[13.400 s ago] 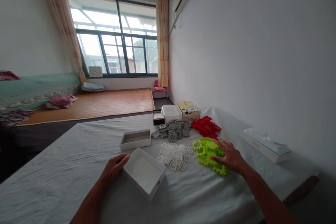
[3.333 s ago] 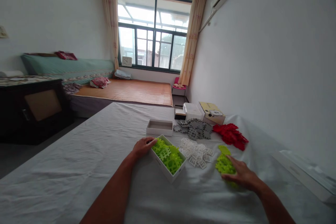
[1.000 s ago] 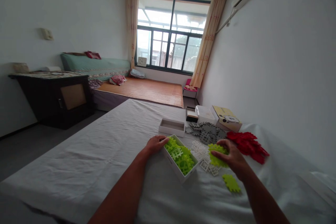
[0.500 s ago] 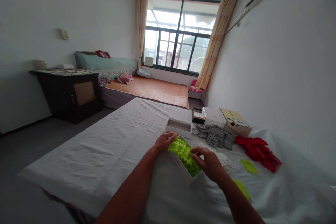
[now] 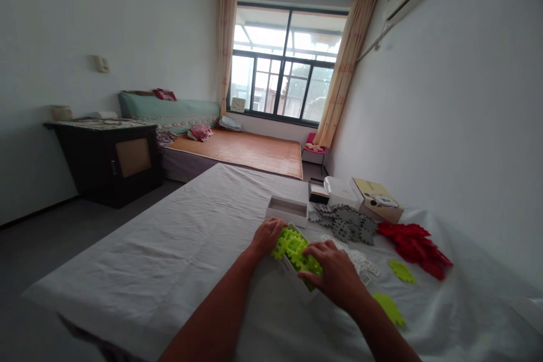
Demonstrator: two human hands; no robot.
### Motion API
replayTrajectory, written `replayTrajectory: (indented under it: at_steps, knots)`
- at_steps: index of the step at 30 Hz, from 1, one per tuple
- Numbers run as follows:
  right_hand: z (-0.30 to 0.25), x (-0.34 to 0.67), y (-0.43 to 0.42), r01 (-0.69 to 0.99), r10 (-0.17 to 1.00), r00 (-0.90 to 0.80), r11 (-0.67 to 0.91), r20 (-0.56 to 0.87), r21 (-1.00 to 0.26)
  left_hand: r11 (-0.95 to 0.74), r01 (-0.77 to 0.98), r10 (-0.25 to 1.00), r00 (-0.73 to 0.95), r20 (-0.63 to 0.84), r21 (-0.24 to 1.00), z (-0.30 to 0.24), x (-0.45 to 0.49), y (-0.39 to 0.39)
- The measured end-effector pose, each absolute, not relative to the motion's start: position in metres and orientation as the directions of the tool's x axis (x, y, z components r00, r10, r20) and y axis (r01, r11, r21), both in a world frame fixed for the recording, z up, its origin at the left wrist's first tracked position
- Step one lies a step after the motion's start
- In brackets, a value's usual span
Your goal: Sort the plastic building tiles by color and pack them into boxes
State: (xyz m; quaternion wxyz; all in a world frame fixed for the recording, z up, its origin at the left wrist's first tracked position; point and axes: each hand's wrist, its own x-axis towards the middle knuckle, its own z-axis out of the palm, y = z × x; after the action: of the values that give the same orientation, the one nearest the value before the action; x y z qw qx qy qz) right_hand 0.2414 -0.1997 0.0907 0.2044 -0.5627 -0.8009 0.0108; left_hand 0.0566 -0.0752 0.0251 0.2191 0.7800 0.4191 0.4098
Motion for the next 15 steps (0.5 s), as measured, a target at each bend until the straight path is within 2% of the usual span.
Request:
replayTrajectory:
  at_steps: [5, 8, 13, 15]
  knots:
    - [0.097, 0.231, -0.17, 0.878, 0.884, -0.302, 0.404, 0.356, -0.258, -0.57, 0.464, 0.822, 0.328, 0.466, 0.678, 0.023, 0.059, -0.073]
    - [0.09, 0.223, -0.147, 0.885, 0.902, -0.312, 0.39, 0.297, -0.253, -0.575, 0.453, 0.818, 0.315, 0.482, 0.681, 0.021, 0.059, -0.073]
    - [0.076, 0.231, -0.127, 0.915, 0.962, -0.117, 0.202, 0.248, -0.35, -0.573, 0.432, 0.819, 0.293, 0.493, 0.697, 0.022, 0.058, -0.072]
    - [0.071, 0.235, -0.124, 0.895, 0.964, -0.098, 0.195, 0.248, -0.402, -0.569, 0.415, 0.823, 0.293, 0.487, 0.711, 0.023, 0.06, -0.07]
